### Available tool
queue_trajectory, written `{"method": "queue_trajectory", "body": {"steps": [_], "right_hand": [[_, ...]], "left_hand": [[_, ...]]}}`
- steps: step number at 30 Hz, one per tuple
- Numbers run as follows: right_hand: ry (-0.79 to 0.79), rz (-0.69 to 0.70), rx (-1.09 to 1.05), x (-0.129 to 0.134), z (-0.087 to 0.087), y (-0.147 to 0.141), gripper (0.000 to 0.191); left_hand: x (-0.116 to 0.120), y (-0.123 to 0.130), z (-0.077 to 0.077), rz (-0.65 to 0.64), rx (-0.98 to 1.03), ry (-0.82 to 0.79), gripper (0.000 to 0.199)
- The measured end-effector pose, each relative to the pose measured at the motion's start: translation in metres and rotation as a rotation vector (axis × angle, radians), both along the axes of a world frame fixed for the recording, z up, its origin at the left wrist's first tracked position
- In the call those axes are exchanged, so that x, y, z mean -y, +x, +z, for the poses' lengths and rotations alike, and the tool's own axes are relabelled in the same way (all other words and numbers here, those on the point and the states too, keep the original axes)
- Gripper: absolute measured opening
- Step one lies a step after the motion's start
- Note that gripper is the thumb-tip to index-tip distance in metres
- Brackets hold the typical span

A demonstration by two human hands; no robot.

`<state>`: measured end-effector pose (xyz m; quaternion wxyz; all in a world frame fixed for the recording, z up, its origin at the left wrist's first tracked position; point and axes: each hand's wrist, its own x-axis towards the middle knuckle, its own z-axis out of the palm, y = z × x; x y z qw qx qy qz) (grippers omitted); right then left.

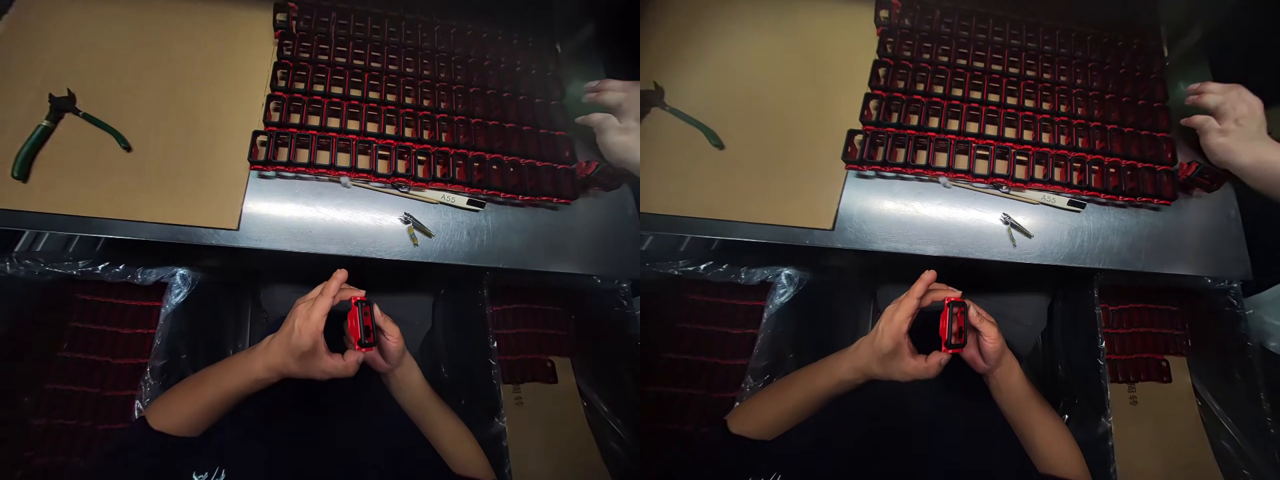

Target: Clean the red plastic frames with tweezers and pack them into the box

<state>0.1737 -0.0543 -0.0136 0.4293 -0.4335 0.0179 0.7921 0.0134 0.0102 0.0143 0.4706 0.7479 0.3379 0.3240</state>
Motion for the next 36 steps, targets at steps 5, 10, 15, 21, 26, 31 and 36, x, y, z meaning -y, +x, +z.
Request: {"method": "queue_trajectory", "body": {"steps": [5, 10, 15, 21, 26, 31, 36], "right_hand": [[0.054, 0.009, 0.097, 0.000, 0.002, 0.005, 0.052], [0.098, 0.049, 0.093, 0.005, -0.001, 0.009, 0.047], [0.137, 0.122, 0.087, 0.007, -0.001, 0.011, 0.049], [0.116, 0.130, -0.022, 0.007, -0.004, 0.013, 0.043], [0.083, 0.145, -0.079, 0.006, -0.005, 0.011, 0.048], [0.149, 0.068, 0.037, 0.001, 0.002, 0.013, 0.040], [0.165, -0.013, 0.124, -0.004, 0.011, 0.012, 0.037]], "left_hand": [[-0.005, -0.004, 0.003, -0.062, -0.033, 0.159, 0.108], [-0.008, -0.007, 0.004, -0.137, -0.029, 0.229, 0.109], [-0.011, -0.010, 0.004, -0.159, -0.046, 0.235, 0.111], [-0.011, -0.010, 0.003, -0.142, -0.058, 0.209, 0.110], [-0.010, -0.009, -0.001, -0.123, 0.023, 0.186, 0.108], [-0.008, -0.013, -0.011, -0.131, 0.011, 0.156, 0.099], [0.001, -0.013, -0.020, -0.105, -0.056, 0.086, 0.089]]}}
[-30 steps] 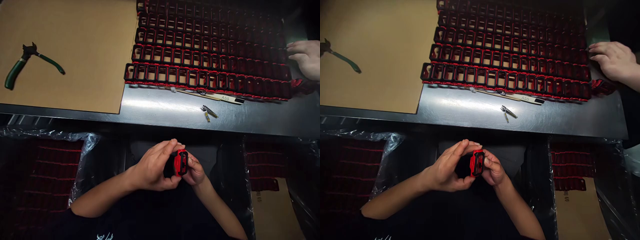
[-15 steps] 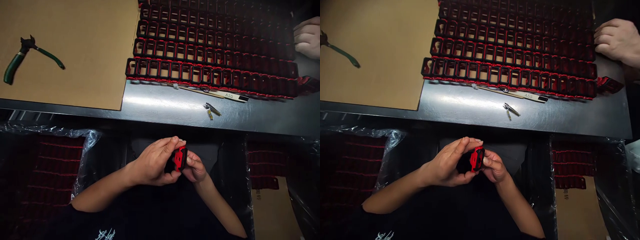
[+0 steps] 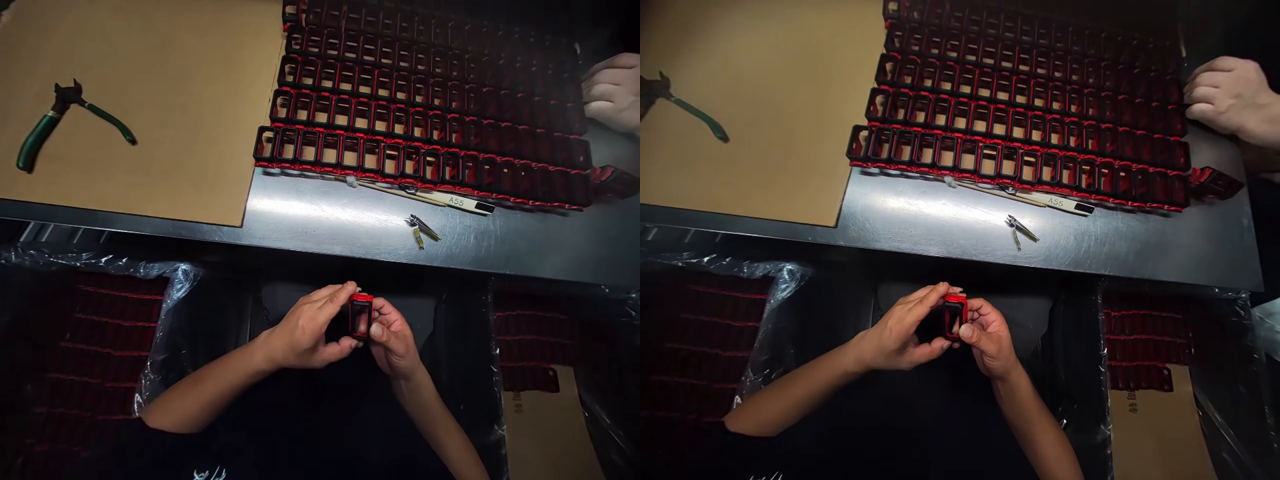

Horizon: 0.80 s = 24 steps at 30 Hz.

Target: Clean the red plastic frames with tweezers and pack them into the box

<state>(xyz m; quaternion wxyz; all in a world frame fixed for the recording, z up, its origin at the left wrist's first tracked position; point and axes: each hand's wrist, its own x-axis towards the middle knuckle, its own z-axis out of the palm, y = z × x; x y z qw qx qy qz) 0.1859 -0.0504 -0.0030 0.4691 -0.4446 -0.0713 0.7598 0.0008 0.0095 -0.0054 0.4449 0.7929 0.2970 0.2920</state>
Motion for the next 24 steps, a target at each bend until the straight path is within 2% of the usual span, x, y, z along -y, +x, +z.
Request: {"method": "queue_trajectory", "body": {"steps": [4, 7, 11, 14, 17, 20, 22, 24], "right_hand": [[-0.036, -0.008, -0.014, -0.003, 0.008, -0.001, 0.037], [-0.009, 0.015, 0.107, -0.003, 0.017, 0.000, 0.034], [0.230, 0.155, 0.560, -0.003, 0.031, 0.004, 0.022], [0.464, 0.263, 0.888, -0.006, 0.041, 0.006, 0.029], [0.603, 0.300, 1.033, -0.008, 0.043, 0.009, 0.034], [0.627, 0.330, 1.071, -0.008, 0.041, 0.011, 0.038], [0.671, 0.344, 1.080, -0.008, 0.038, 0.012, 0.035], [0.768, 0.340, 1.112, -0.009, 0.037, 0.013, 0.029]], "left_hand": [[0.006, 0.001, 0.001, 0.044, -0.063, -0.150, 0.084], [0.007, 0.001, 0.003, 0.032, -0.078, -0.398, 0.083], [0.009, 0.002, 0.005, -0.043, 0.155, -0.898, 0.082], [0.011, 0.006, 0.005, -0.047, 0.390, -1.181, 0.075], [0.012, 0.010, 0.005, -0.031, 0.478, -1.295, 0.064], [0.013, 0.012, 0.005, 0.000, 0.525, -1.444, 0.064], [0.013, 0.013, 0.004, 0.040, 0.556, -1.553, 0.063], [0.013, 0.012, 0.003, 0.067, 0.572, -1.583, 0.061]]}}
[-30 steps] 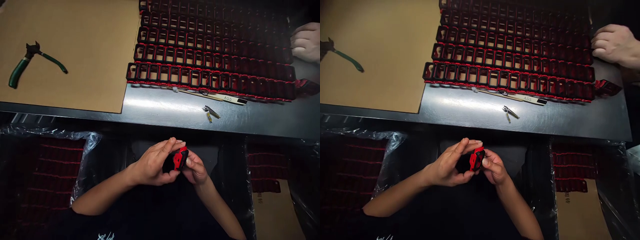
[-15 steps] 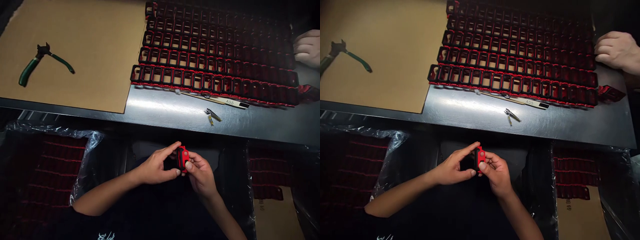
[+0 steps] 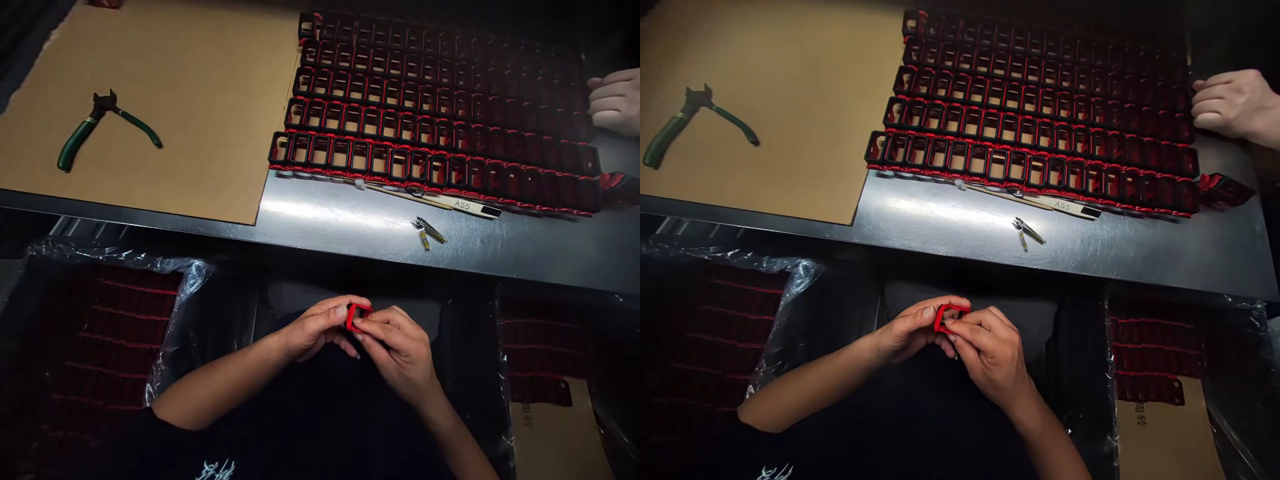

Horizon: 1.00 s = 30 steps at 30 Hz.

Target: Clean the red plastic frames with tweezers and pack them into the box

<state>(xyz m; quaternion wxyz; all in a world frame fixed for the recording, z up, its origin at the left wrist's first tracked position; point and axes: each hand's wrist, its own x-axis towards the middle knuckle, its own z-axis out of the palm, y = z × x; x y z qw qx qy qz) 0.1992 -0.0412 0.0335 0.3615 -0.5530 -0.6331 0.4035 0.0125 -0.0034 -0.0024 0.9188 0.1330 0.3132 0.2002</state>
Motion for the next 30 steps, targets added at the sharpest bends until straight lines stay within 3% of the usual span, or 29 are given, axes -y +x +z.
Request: {"method": "queue_trajectory", "body": {"steps": [6, 11, 14, 18, 21, 23, 25, 28, 30], "right_hand": [[0.183, 0.018, 0.136, -0.007, -0.003, -0.003, 0.026], [0.186, 0.070, 0.106, -0.015, 0.004, -0.004, 0.026], [0.165, 0.124, 0.094, -0.031, 0.012, 0.013, 0.031], [0.300, -0.313, 0.502, -0.074, 0.005, 0.054, 0.027], [0.282, -0.378, 0.713, -0.094, -0.007, 0.073, 0.028], [0.265, -0.371, 0.659, -0.088, -0.009, 0.075, 0.020], [0.229, -0.322, 0.519, -0.064, -0.002, 0.068, 0.019], [0.149, -0.084, 0.298, -0.020, 0.017, 0.053, 0.031], [0.127, 0.003, 0.206, 0.002, 0.028, 0.042, 0.037]], "left_hand": [[0.003, -0.009, -0.007, 0.026, -0.008, 0.195, 0.076], [0.004, -0.015, -0.012, 0.007, -0.133, 0.515, 0.085], [-0.005, -0.019, -0.008, 0.068, -0.263, 0.708, 0.081], [-0.021, -0.022, 0.005, 0.112, -0.499, 1.064, 0.080], [-0.028, -0.018, 0.013, 0.126, -0.511, 1.266, 0.079], [-0.028, -0.014, 0.017, 0.144, -0.503, 1.340, 0.080], [-0.025, -0.009, 0.017, 0.146, -0.500, 1.366, 0.083], [-0.017, -0.004, 0.013, 0.114, -0.457, 1.332, 0.083], [-0.011, -0.003, 0.009, 0.080, -0.418, 1.287, 0.083]]}}
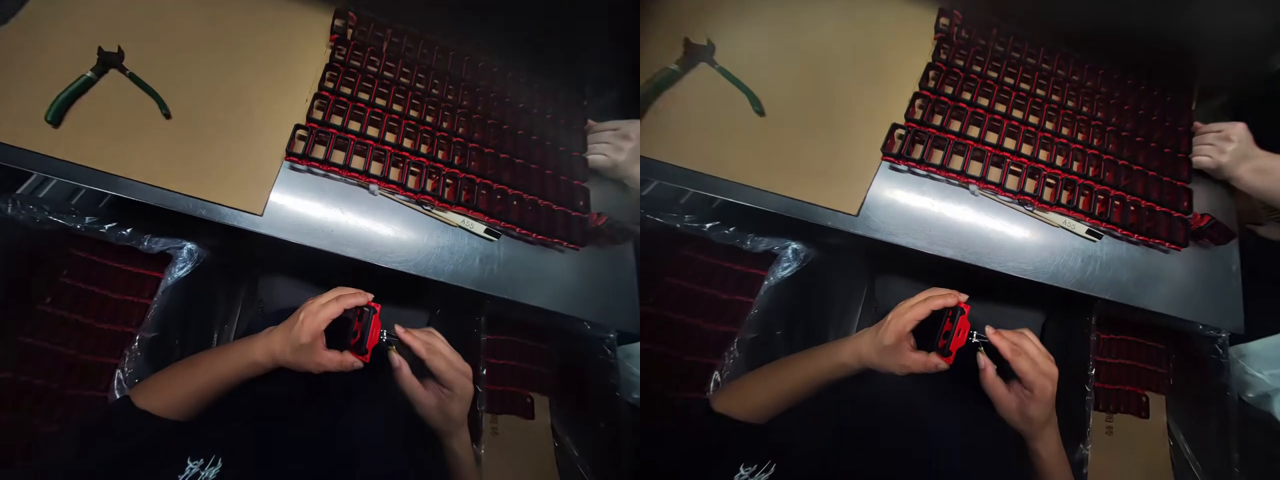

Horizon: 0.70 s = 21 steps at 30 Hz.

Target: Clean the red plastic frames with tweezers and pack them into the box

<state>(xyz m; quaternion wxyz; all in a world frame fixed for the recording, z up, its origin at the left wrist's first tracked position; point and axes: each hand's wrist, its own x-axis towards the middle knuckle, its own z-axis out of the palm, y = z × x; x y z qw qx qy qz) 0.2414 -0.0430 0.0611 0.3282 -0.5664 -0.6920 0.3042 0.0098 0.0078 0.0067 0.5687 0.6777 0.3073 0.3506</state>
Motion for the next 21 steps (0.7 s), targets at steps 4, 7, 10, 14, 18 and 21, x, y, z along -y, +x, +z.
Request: {"method": "queue_trajectory", "body": {"steps": [4, 7, 10, 14, 18, 21], "right_hand": [[-0.006, -0.064, -0.015, 0.017, 0.004, -0.010, 0.042], [-0.021, -0.111, 0.038, 0.018, 0.003, -0.008, 0.041], [-0.032, -0.023, 0.027, 0.016, 0.008, -0.009, 0.038], [0.016, 0.139, 0.051, 0.011, 0.016, -0.015, 0.022], [0.042, 0.205, 0.165, 0.006, 0.017, -0.015, 0.008], [0.048, 0.214, 0.181, 0.003, 0.016, -0.015, 0.008]], "left_hand": [[0.007, 0.003, -0.005, -0.040, 0.029, -0.052, 0.085], [0.005, 0.004, -0.005, -0.048, 0.045, -0.025, 0.085], [0.004, 0.004, -0.005, -0.084, 0.048, -0.004, 0.088], [0.007, 0.001, -0.009, -0.102, 0.045, 0.014, 0.091], [0.009, -0.005, -0.011, -0.096, 0.008, 0.011, 0.090], [0.009, -0.007, -0.011, -0.094, 0.003, 0.020, 0.091]]}}
